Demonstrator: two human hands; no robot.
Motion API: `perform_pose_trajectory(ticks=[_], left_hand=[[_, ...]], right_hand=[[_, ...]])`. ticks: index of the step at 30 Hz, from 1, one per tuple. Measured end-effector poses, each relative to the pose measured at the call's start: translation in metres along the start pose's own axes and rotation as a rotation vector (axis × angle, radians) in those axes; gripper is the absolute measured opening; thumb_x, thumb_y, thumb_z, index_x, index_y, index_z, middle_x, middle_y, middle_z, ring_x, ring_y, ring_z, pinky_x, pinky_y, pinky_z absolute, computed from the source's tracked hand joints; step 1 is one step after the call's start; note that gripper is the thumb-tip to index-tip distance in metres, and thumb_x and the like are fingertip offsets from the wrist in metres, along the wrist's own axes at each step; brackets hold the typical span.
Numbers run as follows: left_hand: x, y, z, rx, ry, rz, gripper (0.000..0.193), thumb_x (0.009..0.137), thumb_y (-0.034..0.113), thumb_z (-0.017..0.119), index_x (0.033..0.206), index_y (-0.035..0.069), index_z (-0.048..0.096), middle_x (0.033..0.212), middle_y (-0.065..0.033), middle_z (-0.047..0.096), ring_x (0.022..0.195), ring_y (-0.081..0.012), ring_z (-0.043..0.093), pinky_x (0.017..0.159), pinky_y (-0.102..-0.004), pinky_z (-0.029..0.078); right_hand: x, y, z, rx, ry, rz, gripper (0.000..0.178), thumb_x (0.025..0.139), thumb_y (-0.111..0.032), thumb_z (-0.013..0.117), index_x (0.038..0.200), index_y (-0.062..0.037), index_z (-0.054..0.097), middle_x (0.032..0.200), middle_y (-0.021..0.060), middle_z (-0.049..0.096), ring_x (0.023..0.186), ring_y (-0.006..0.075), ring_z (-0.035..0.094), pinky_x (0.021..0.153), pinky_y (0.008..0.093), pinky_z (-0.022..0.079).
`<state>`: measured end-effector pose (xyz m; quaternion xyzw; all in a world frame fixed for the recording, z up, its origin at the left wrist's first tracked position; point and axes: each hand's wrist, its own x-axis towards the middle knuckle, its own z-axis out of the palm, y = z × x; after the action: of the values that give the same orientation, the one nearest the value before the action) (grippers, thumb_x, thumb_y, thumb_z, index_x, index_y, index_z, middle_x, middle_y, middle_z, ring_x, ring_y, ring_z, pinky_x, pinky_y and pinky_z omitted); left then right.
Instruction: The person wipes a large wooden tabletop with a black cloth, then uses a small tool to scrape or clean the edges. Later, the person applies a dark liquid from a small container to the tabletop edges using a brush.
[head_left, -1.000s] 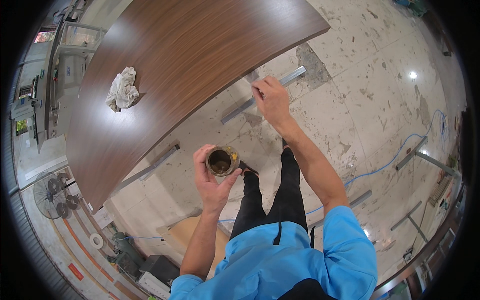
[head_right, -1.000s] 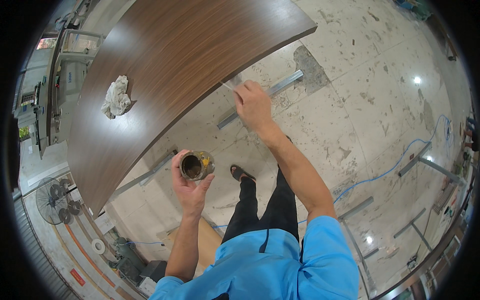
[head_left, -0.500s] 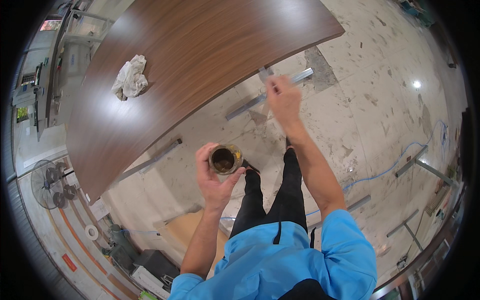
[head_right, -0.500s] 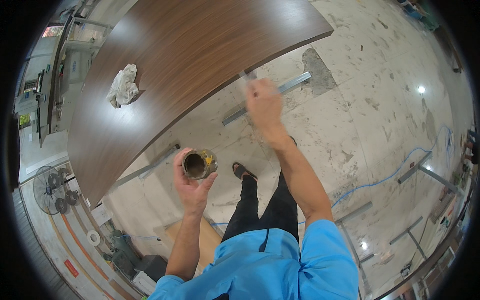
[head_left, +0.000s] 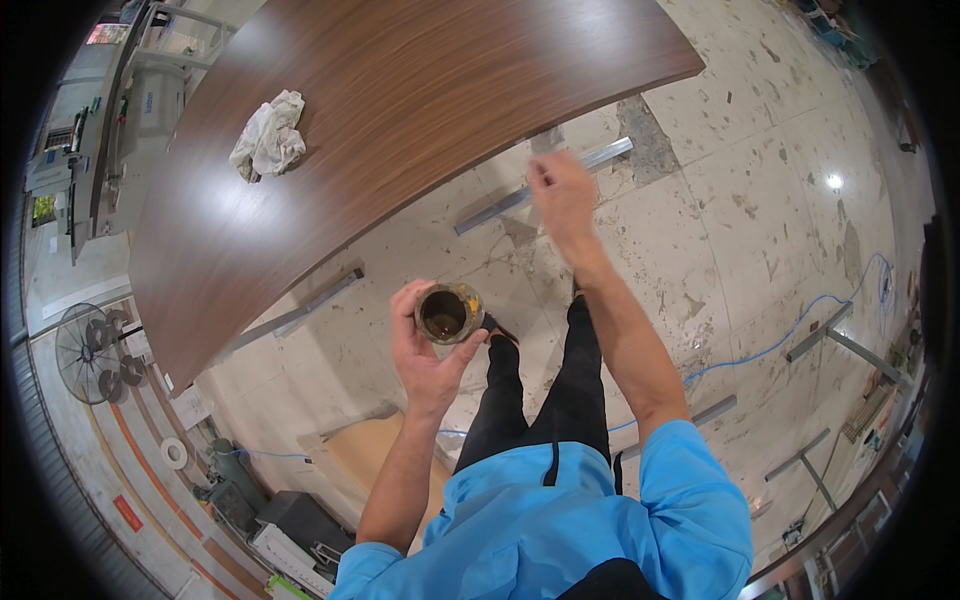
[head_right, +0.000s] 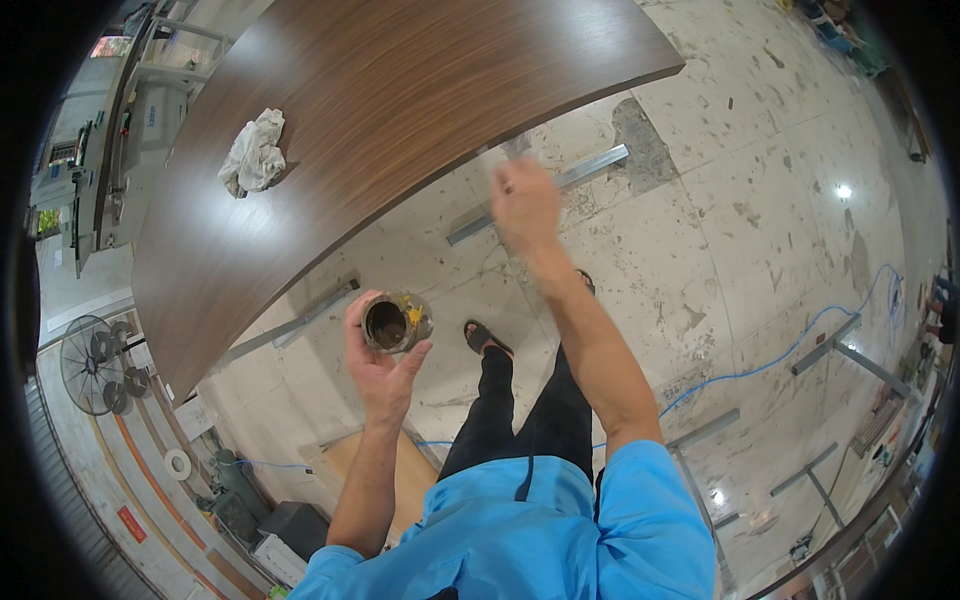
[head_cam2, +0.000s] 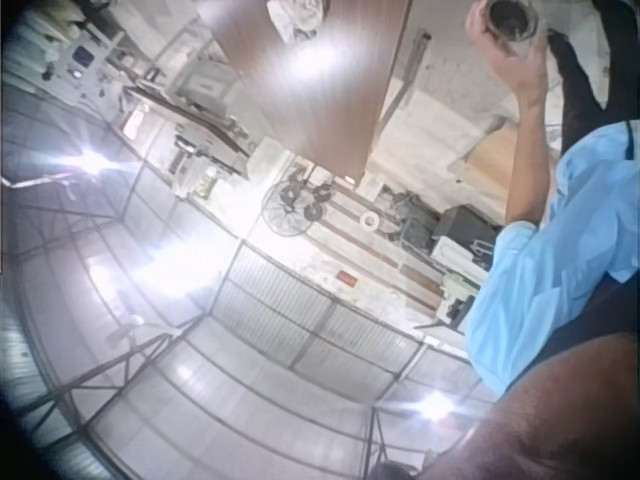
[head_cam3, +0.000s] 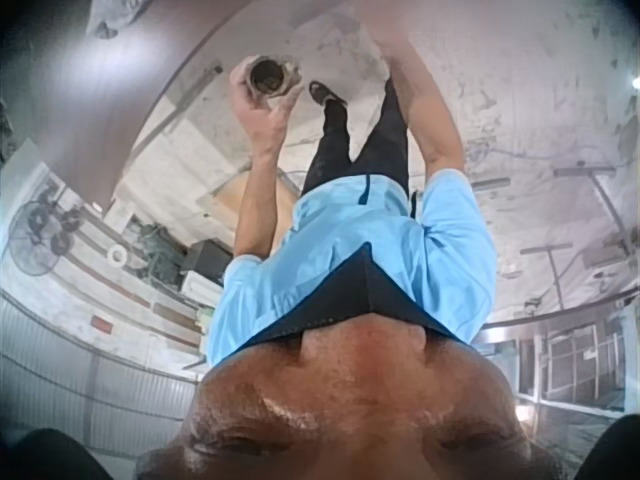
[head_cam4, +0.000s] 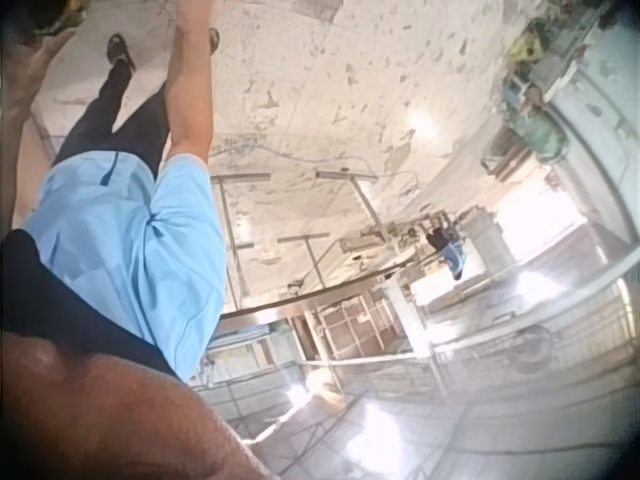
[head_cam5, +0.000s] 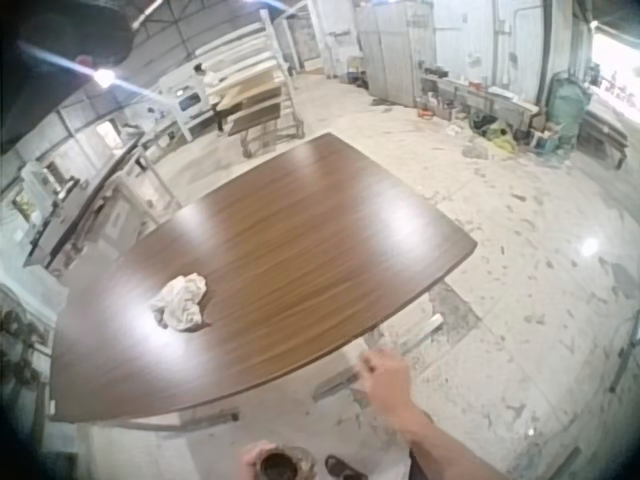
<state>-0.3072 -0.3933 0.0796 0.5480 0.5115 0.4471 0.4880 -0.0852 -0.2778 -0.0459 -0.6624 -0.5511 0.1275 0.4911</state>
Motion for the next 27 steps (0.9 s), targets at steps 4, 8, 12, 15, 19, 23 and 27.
perform_pose_trajectory(ticks=[4,8,12,15,19,23,27], left_hand=[[-0.001,-0.002,-0.004,0.002,0.001,0.007,0.079,0.075,0.008,0.094,0.140,0.004,0.049,0.140,-0.0096,0.044,0.129,-0.0212,0.051,0.111,-0.0367,0.046],[-0.005,-0.004,-0.012,0.031,0.001,0.024,0.084,0.077,0.015,0.095,0.145,0.006,0.046,0.144,-0.0082,0.045,0.132,-0.0202,0.050,0.113,-0.0360,0.045],[-0.008,-0.005,-0.017,0.014,0.026,0.016,0.084,0.076,0.013,0.095,0.145,0.005,0.047,0.145,-0.0087,0.044,0.133,-0.0202,0.050,0.113,-0.0358,0.045],[-0.008,-0.006,-0.017,0.002,0.035,0.012,0.082,0.075,0.009,0.095,0.142,0.005,0.048,0.142,-0.0101,0.044,0.131,-0.0210,0.051,0.112,-0.0361,0.045],[-0.008,-0.005,-0.020,-0.017,0.041,0.041,0.081,0.074,0.007,0.095,0.141,0.004,0.049,0.140,-0.0109,0.044,0.130,-0.0217,0.051,0.112,-0.0362,0.045],[-0.012,-0.005,-0.025,-0.028,0.059,0.019,0.082,0.074,0.008,0.095,0.141,0.004,0.049,0.140,-0.0111,0.044,0.130,-0.0216,0.050,0.112,-0.0362,0.045],[-0.015,-0.007,-0.032,-0.030,0.075,0.000,0.081,0.074,0.008,0.095,0.141,0.004,0.049,0.139,-0.0113,0.045,0.131,-0.0220,0.050,0.113,-0.0364,0.044]], right_hand=[[-0.024,-0.010,0.022,0.055,-0.079,-0.079,0.015,0.088,-0.006,0.075,0.102,-0.0025,0.075,0.086,0.0129,0.070,0.072,0.0253,0.068,0.065,0.0350,0.053],[-0.020,-0.002,0.016,0.132,0.184,0.126,0.012,0.089,-0.003,0.074,0.101,-0.0015,0.074,0.088,0.0141,0.070,0.073,0.0252,0.068,0.066,0.0334,0.053],[-0.015,-0.008,0.015,0.146,0.088,0.065,0.010,0.091,-0.002,0.073,0.101,-0.0013,0.074,0.088,0.0134,0.071,0.072,0.0234,0.067,0.065,0.0325,0.052],[-0.028,-0.023,0.030,0.144,-0.037,0.002,0.010,0.091,-0.002,0.073,0.101,-0.0015,0.075,0.088,0.0122,0.071,0.072,0.0221,0.067,0.065,0.0322,0.052],[-0.043,-0.026,0.044,0.180,0.016,0.077,0.010,0.091,-0.003,0.073,0.101,-0.0021,0.075,0.089,0.0114,0.071,0.072,0.0233,0.067,0.065,0.0322,0.053],[-0.043,-0.031,0.054,0.186,0.145,0.163,0.011,0.090,-0.004,0.073,0.101,-0.0028,0.075,0.091,0.0117,0.071,0.072,0.0243,0.068,0.064,0.0326,0.053],[-0.050,-0.062,0.068,0.226,-0.087,-0.036,0.010,0.091,-0.004,0.073,0.100,-0.0021,0.075,0.090,0.0125,0.072,0.071,0.0218,0.067,0.064,0.0322,0.053]])
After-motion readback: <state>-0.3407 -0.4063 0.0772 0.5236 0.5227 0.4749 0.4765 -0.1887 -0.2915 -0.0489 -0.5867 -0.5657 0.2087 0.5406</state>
